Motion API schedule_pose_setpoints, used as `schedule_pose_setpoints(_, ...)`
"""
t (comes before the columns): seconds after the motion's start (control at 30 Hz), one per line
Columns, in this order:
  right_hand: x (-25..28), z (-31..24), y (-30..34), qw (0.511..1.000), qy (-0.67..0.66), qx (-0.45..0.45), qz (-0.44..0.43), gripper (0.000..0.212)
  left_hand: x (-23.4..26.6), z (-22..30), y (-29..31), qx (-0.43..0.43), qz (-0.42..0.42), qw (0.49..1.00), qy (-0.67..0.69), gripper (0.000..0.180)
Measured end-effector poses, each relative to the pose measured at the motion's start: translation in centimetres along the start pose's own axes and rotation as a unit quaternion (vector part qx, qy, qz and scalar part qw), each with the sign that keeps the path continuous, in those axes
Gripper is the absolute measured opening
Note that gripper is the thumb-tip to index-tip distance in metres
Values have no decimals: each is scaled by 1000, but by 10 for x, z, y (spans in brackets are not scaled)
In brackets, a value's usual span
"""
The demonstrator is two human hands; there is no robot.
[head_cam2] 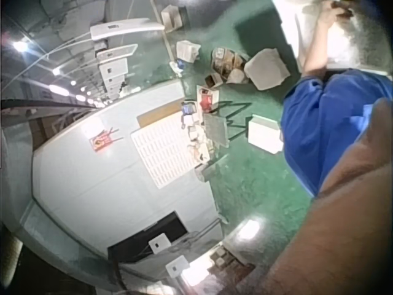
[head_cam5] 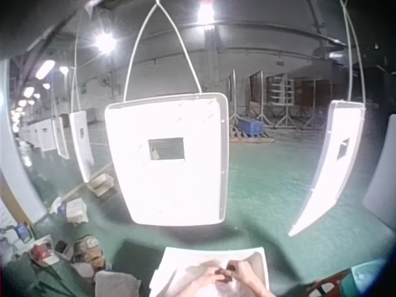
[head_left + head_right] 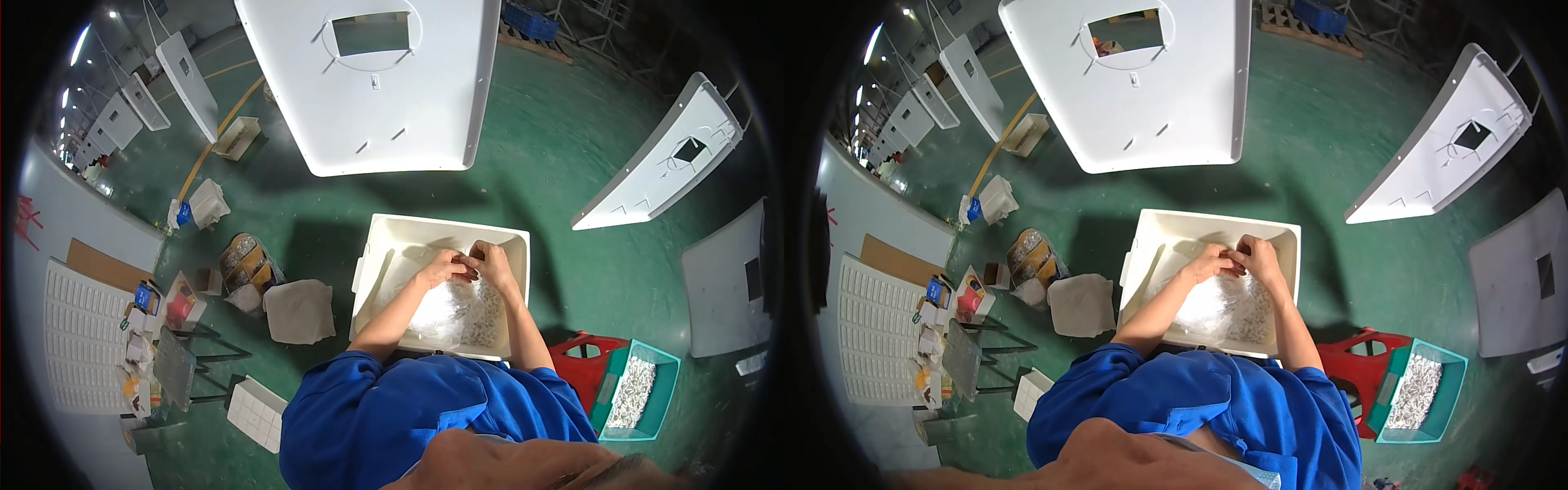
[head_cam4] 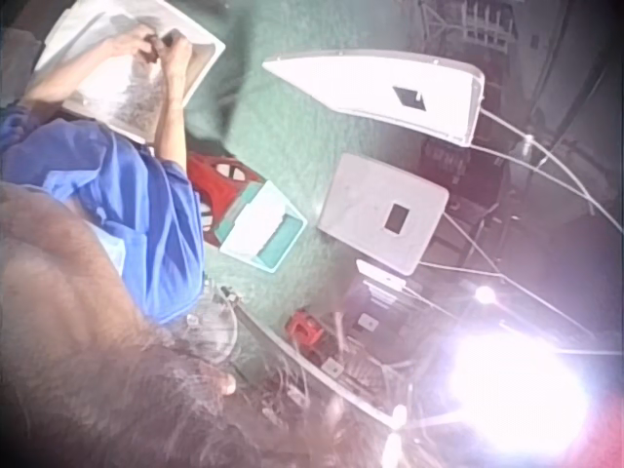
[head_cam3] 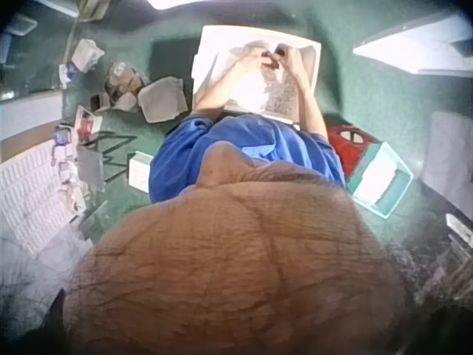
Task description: The person removes caps from hanging white panels and separates and connects small plastic pieces from a container by hand.
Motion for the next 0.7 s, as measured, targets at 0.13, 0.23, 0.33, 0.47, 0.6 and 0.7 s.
schedule_pose_setpoints(0.13,-4,1,-1,1000,-12,-3,-11,23,2,-3,-1,-5,1,1000,4,18)
schedule_pose_setpoints(0.23,-6,4,1,999,-14,-33,-34,24,1,-4,-2,-16,-4,1000,-10,19)
schedule_pose_setpoints(0.33,-5,3,1,999,-8,-26,-36,25,3,-3,-4,-30,9,999,-23,21)
schedule_pose_setpoints(0.47,-4,5,-2,1000,15,-16,-22,29,5,2,-7,-71,5,997,-37,20)
schedule_pose_setpoints(0.6,-3,6,-3,999,25,-24,-20,38,8,8,-9,-119,23,990,-71,16)
schedule_pose_setpoints(0.7,2,0,-1,1000,14,-13,11,37,17,19,-9,-213,78,972,-63,20)
Point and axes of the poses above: each hand's wrist, its own y-axis away from the middle knuckle, its own x-axis out of the back of the hand, z = x × y, the point moved 9 cm from there along -y, towards the middle knuckle, and after that the axes turned 12 degrees about z, right-handed, at the moved point
